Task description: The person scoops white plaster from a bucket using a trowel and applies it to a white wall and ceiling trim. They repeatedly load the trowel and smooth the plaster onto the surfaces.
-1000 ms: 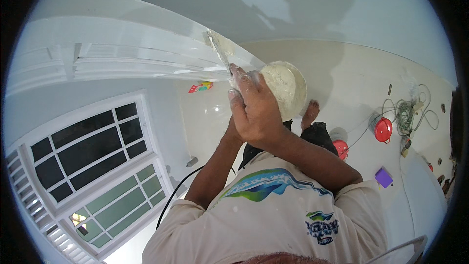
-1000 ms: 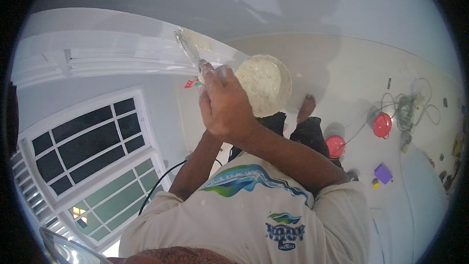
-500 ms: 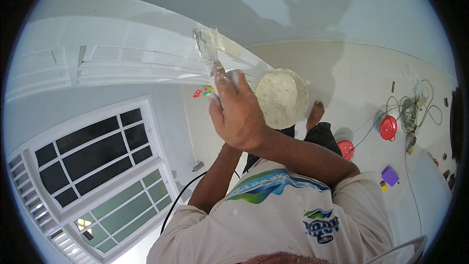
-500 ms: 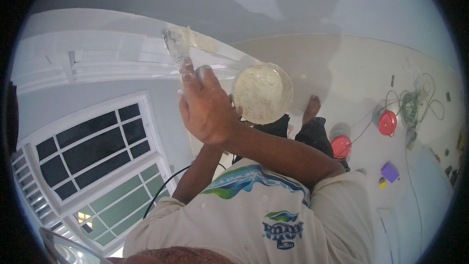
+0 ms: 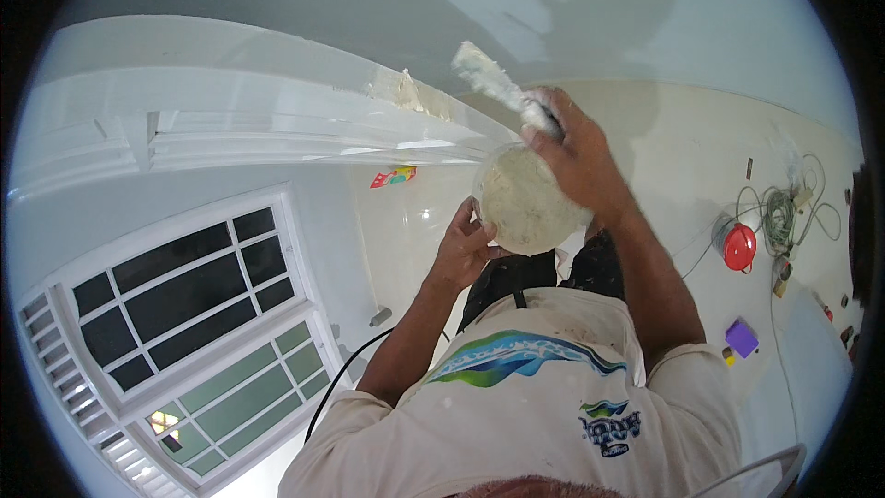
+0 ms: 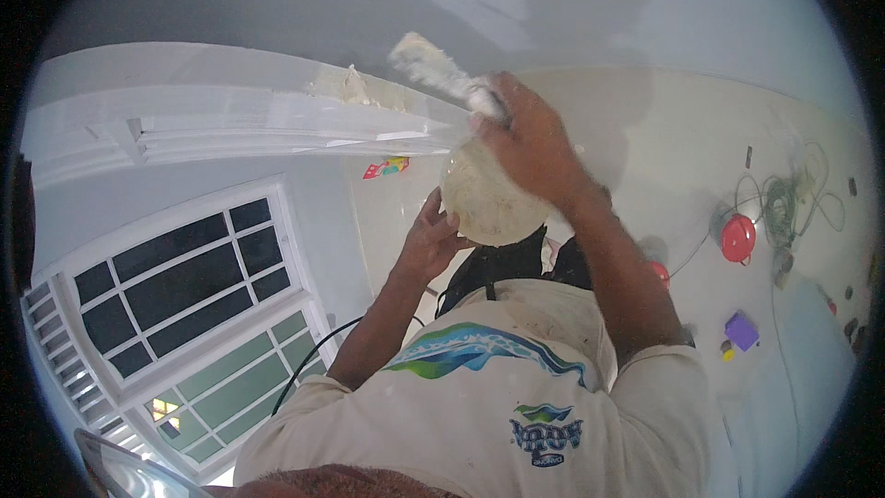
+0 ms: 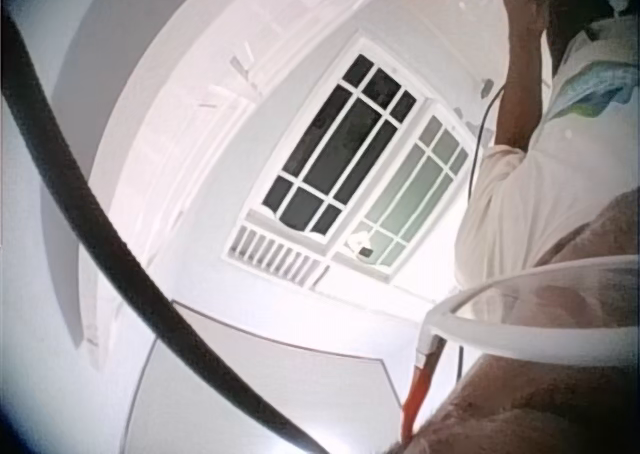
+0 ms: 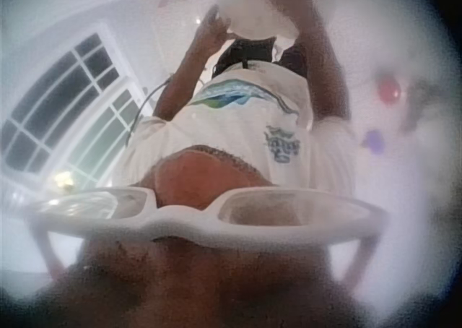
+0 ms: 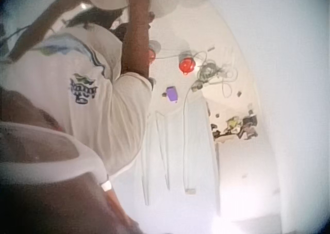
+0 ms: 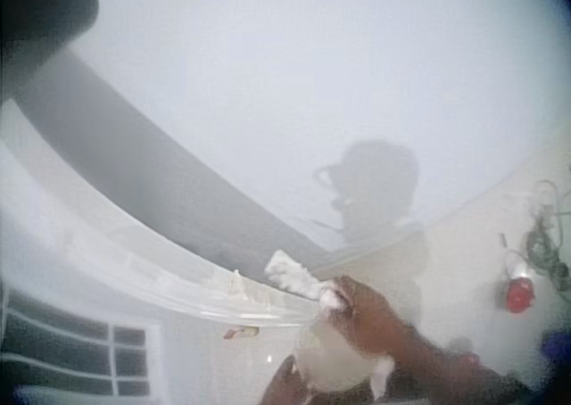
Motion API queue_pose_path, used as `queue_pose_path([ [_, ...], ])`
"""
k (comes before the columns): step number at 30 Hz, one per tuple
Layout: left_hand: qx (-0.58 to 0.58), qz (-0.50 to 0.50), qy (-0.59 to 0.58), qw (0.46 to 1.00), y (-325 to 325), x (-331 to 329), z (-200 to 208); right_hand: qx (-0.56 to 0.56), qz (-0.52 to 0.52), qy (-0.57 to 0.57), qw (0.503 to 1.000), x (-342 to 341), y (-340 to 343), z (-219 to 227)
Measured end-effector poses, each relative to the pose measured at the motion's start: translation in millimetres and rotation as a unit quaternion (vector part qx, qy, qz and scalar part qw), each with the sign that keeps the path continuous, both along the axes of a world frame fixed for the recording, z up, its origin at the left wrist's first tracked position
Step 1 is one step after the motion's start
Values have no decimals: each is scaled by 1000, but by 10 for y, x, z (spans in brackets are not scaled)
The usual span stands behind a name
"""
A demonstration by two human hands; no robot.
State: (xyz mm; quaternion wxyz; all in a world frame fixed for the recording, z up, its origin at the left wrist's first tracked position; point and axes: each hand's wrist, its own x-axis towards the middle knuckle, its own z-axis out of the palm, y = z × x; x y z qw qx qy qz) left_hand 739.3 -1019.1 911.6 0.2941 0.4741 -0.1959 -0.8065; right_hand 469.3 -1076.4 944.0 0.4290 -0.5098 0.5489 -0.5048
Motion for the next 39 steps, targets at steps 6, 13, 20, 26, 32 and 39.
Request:
queue_pose_path([
  [6, 20, 2, -26, 999, 38, 137, -107, -2, 196, -123, 973, -248, -673, -280],
  [13, 18, 16, -47, 999, 65, 294, -148, -175, 188, -91, 962, 42, -1359, -523],
  [20, 11, 36, -28, 999, 114, 327, -141, -132, 158, -85, 975, -109, -1430, -579],
  [26, 8, 10, -30, 999, 93, 266, -151, -245, 193, -51, 949, -91, -1481, -367],
  [32, 4, 25, -4, 1000, 162, 341, -211, -30, 157, -43, 986, -205, -1127, -500],
  [39, -28, 31, -10, 999, 300, 452, -332, 114, 16, -307, 945, 1092, 418, -350],
])
